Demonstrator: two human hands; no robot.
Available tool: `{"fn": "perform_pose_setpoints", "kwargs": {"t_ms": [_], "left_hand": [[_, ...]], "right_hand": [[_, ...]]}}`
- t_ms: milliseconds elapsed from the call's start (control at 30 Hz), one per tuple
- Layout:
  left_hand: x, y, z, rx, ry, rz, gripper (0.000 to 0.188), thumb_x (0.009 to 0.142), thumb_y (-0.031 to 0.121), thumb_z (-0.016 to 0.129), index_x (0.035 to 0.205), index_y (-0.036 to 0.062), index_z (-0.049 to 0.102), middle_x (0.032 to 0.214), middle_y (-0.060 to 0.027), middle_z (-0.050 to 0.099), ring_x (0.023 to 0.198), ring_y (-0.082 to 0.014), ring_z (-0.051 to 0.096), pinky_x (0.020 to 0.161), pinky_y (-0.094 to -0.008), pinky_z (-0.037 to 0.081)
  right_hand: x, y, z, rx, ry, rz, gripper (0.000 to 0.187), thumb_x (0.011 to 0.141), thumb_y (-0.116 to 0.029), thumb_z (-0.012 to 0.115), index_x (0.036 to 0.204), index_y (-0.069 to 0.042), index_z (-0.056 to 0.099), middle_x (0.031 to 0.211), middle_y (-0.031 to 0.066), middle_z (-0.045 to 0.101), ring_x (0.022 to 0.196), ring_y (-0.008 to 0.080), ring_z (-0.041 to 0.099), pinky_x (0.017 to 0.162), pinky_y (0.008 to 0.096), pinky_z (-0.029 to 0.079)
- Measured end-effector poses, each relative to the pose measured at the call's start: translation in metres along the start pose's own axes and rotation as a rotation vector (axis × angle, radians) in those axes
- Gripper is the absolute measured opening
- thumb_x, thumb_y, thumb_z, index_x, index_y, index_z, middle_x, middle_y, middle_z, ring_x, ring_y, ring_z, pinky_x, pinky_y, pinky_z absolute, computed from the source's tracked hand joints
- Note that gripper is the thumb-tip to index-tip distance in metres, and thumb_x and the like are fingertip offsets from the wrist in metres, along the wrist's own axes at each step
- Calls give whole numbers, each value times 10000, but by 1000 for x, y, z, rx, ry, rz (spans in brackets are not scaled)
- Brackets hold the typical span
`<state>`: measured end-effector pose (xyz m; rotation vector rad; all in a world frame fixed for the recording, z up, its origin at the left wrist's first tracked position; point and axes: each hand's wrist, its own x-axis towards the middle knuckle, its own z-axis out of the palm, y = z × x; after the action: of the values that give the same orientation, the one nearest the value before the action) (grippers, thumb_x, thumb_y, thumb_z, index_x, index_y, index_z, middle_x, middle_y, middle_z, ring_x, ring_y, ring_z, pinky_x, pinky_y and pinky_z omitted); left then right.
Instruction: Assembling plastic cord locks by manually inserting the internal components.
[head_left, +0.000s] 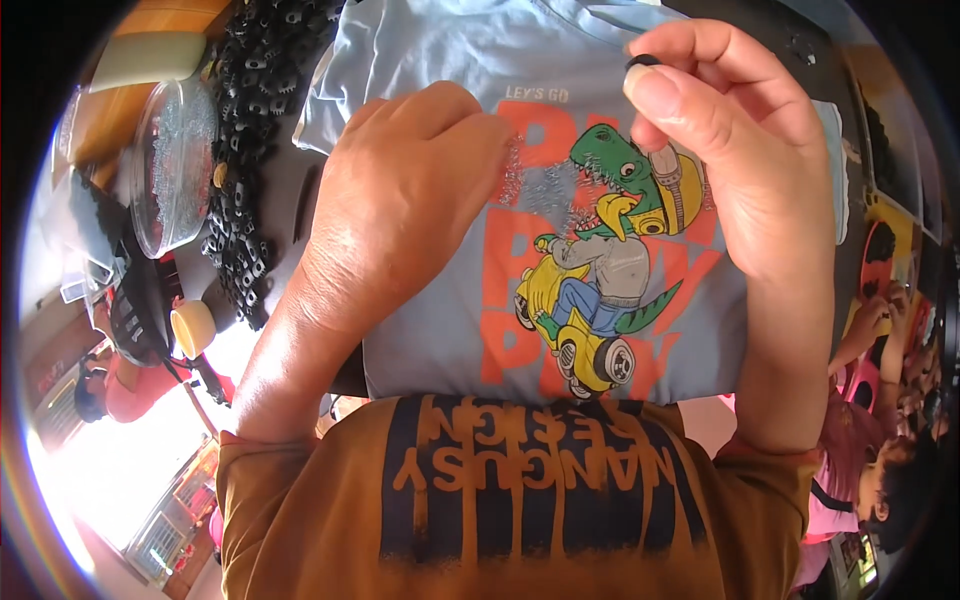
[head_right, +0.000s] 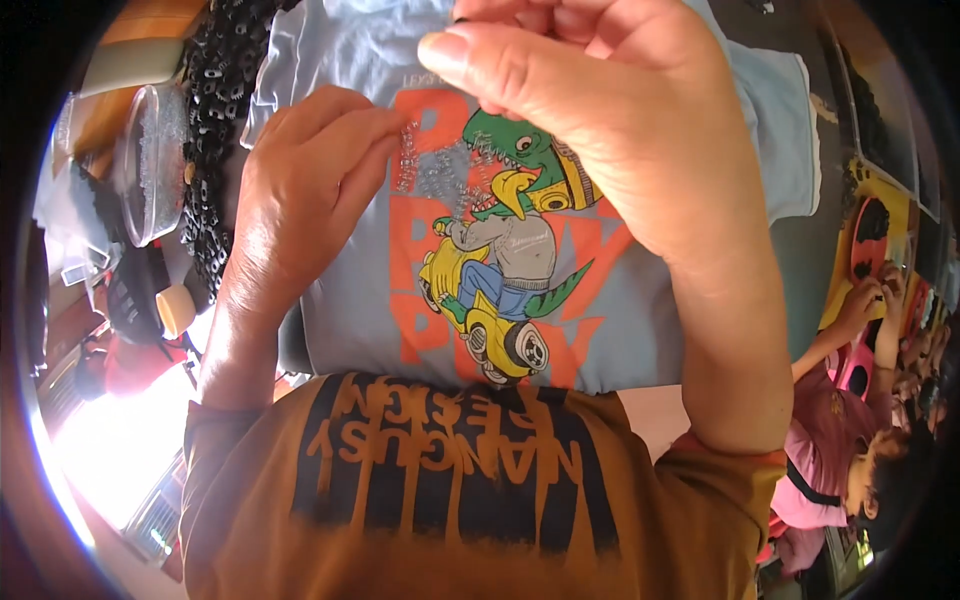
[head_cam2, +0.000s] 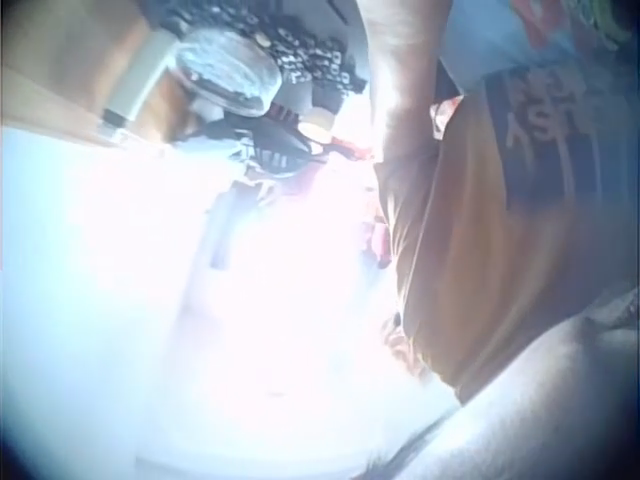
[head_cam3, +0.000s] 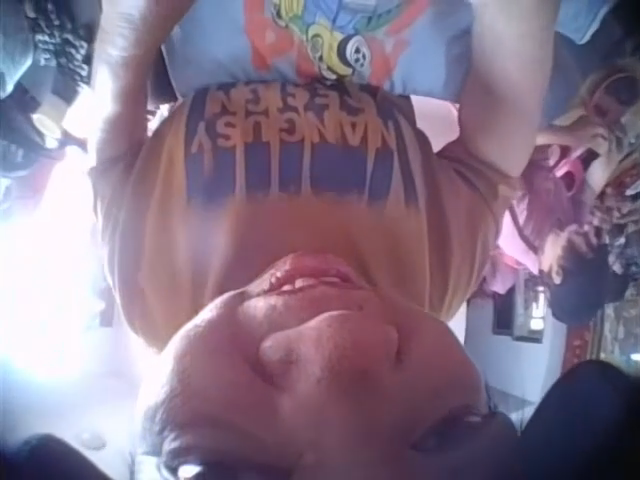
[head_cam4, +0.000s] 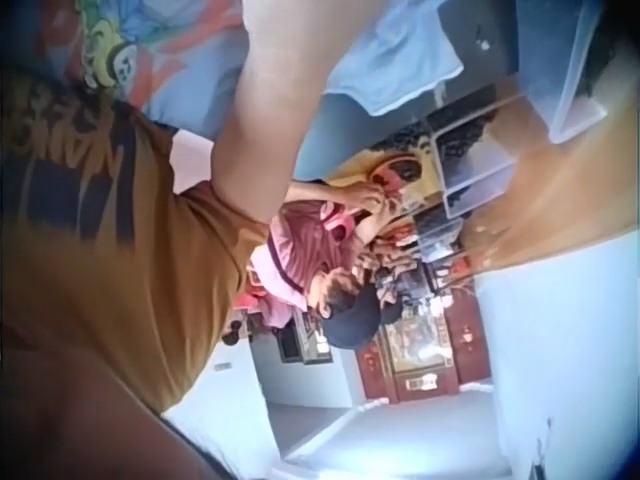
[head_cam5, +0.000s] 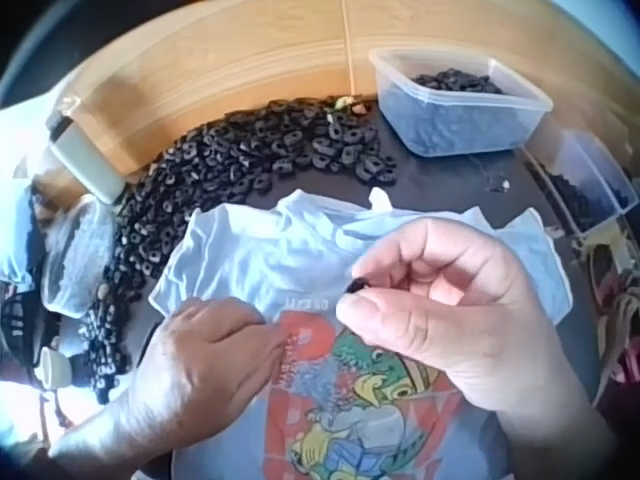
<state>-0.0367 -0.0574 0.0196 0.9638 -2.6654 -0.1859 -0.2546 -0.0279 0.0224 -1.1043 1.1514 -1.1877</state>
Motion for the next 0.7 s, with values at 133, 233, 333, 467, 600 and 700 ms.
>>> {"fn": "perform_pose_setpoints", "kwargs": {"t_ms": [133, 233, 333, 467, 600, 700], "left_hand": [[-1, 3, -6, 45, -93, -41, 167, 753, 62, 643, 919, 56, 654, 865, -74, 597, 783, -275, 585, 695, -361, 464], [-2, 1, -6, 2, -74, -38, 165, 742, 58, 655, 906, 55, 649, 855, -75, 595, 765, -274, 584, 696, -361, 464], [-5, -4, -3, -8, -42, -55, 155, 746, 33, 648, 899, 54, 641, 844, -83, 596, 748, -277, 590, 679, -334, 472], [-8, 7, -11, -368, 102, -249, 85, 777, 6, 611, 852, 42, 595, 782, -50, 586, 707, -189, 596, 659, -284, 463], [-9, 16, -26, -878, 105, -414, 133, 829, -46, 565, 954, -14, 596, 851, -48, 631, 731, -68, 577, 631, -198, 459], [-6, 22, -38, -1008, 107, -430, 159, 817, -63, 569, 966, -15, 594, 847, -58, 619, 708, -74, 561, 633, -192, 440]], "right_hand": [[-2, 1, 5, -5, 18, -2, 210, 825, -166, 648, 962, -9, 621, 833, 37, 611, 686, 100, 551, 690, 229, 433], [-5, -1, 8, -10, -22, -17, 225, 840, -152, 635, 997, 9, 619, 857, 52, 622, 716, 113, 576, 706, 235, 451], [-9, -1, 15, 82, -49, 29, 238, 851, -138, 625, 1031, 18, 615, 878, 60, 628, 752, 122, 597, 718, 236, 468], [-13, -3, 16, 48, -101, 7, 248, 845, -118, 631, 1049, 20, 608, 875, 46, 624, 769, 114, 603, 733, 231, 472], [-15, -4, 16, 194, -214, -6, 226, 832, -81, 631, 1020, 42, 597, 944, 65, 603, 811, 114, 592, 759, 235, 476], [-16, -2, 19, 233, -241, -20, 212, 784, -5, 640, 980, 64, 597, 951, 100, 581, 845, 143, 586, 782, 247, 485]]}}
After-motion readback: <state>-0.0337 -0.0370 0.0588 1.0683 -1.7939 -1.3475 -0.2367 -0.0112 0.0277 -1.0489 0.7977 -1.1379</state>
